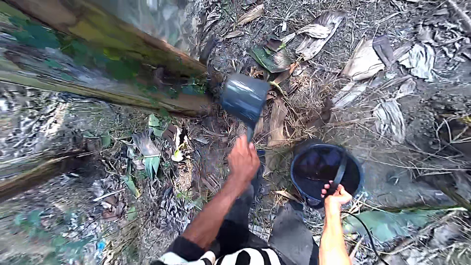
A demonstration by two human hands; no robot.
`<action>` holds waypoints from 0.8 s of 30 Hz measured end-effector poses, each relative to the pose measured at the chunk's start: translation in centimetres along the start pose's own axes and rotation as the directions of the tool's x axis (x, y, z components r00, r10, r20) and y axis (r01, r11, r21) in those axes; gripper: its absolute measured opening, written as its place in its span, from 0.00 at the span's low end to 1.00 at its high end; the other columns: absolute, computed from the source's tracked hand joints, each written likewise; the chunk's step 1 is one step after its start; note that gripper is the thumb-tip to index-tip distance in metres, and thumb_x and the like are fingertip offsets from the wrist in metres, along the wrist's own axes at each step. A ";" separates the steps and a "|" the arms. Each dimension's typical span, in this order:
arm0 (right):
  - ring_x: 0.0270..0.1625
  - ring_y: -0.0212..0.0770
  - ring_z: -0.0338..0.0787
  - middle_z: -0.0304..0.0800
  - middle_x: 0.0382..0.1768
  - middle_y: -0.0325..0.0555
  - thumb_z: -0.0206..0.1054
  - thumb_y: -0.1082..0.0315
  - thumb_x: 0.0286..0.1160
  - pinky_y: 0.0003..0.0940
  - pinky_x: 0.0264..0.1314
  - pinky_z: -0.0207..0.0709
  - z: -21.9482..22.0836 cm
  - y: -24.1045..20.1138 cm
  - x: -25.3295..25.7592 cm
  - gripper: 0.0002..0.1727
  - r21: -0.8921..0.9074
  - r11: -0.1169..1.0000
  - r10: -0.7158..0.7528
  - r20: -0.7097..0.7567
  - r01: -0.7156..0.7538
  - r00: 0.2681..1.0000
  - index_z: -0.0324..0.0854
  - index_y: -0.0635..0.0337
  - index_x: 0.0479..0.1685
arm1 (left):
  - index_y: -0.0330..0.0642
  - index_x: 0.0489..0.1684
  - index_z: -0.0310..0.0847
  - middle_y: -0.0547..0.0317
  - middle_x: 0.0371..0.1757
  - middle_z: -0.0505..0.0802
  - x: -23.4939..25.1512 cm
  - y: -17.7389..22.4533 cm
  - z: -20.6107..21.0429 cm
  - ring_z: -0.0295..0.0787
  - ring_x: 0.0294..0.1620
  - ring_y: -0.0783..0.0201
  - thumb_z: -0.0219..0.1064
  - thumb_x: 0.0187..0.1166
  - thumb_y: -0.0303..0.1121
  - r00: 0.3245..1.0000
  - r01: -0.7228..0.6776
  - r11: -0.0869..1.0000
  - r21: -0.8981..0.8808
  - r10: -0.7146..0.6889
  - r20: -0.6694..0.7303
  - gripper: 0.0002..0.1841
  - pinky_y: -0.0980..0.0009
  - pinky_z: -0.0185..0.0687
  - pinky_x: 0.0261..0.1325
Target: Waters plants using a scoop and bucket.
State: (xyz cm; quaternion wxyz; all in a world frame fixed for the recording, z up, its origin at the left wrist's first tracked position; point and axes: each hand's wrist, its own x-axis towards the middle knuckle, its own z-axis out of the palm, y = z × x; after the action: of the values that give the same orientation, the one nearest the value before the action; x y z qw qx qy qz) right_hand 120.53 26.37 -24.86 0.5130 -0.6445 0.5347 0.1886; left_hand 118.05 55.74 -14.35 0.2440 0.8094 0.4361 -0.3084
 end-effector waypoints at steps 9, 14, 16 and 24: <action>0.05 0.24 0.66 0.66 0.06 0.28 0.22 0.58 0.89 0.18 0.06 0.59 -10.8 -1.6 7.9 0.27 0.022 1.000 0.007 0.134 -0.010 0.991 0.67 0.57 0.35 | 0.27 0.79 0.68 0.28 0.74 0.80 -9.6 8.1 26.1 0.80 0.73 0.34 0.66 0.78 0.37 0.717 -0.394 0.915 0.087 0.247 0.652 0.32 0.41 0.78 0.69; 0.06 0.24 0.72 0.75 0.08 0.28 0.22 0.63 0.86 0.17 0.07 0.63 -12.7 -0.9 9.6 0.28 0.145 0.989 -0.023 0.344 -0.029 0.939 0.71 0.54 0.32 | 0.20 0.83 0.59 0.21 0.78 0.74 -5.9 11.8 38.7 0.75 0.77 0.31 0.62 0.82 0.32 0.814 -0.349 0.850 0.395 0.067 0.577 0.33 0.41 0.75 0.71; 0.09 0.22 0.76 0.80 0.11 0.27 0.23 0.67 0.81 0.15 0.10 0.66 -12.9 0.4 9.4 0.25 0.236 0.970 -0.152 0.413 0.056 0.898 0.71 0.53 0.34 | 0.16 0.80 0.60 0.19 0.74 0.77 -4.8 12.0 42.4 0.75 0.76 0.30 0.55 0.88 0.33 0.806 -0.383 0.799 0.463 0.045 0.590 0.29 0.41 0.74 0.70; 0.10 0.19 0.74 0.80 0.13 0.25 0.26 0.69 0.74 0.12 0.11 0.64 -13.5 2.5 11.4 0.24 0.340 0.902 -0.387 0.368 0.265 0.846 0.73 0.52 0.35 | 0.30 0.68 0.77 0.35 0.64 0.89 -3.1 11.5 43.6 0.88 0.67 0.40 0.52 0.89 0.46 0.798 -0.300 0.919 0.258 0.094 0.595 0.26 0.42 0.82 0.63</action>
State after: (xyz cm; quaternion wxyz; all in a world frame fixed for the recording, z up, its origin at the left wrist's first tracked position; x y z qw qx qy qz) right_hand 118.25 9.29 -29.54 0.7268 -0.5913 0.3118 0.1577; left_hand 114.06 19.35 -40.77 0.2514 0.7504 0.1951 -0.5794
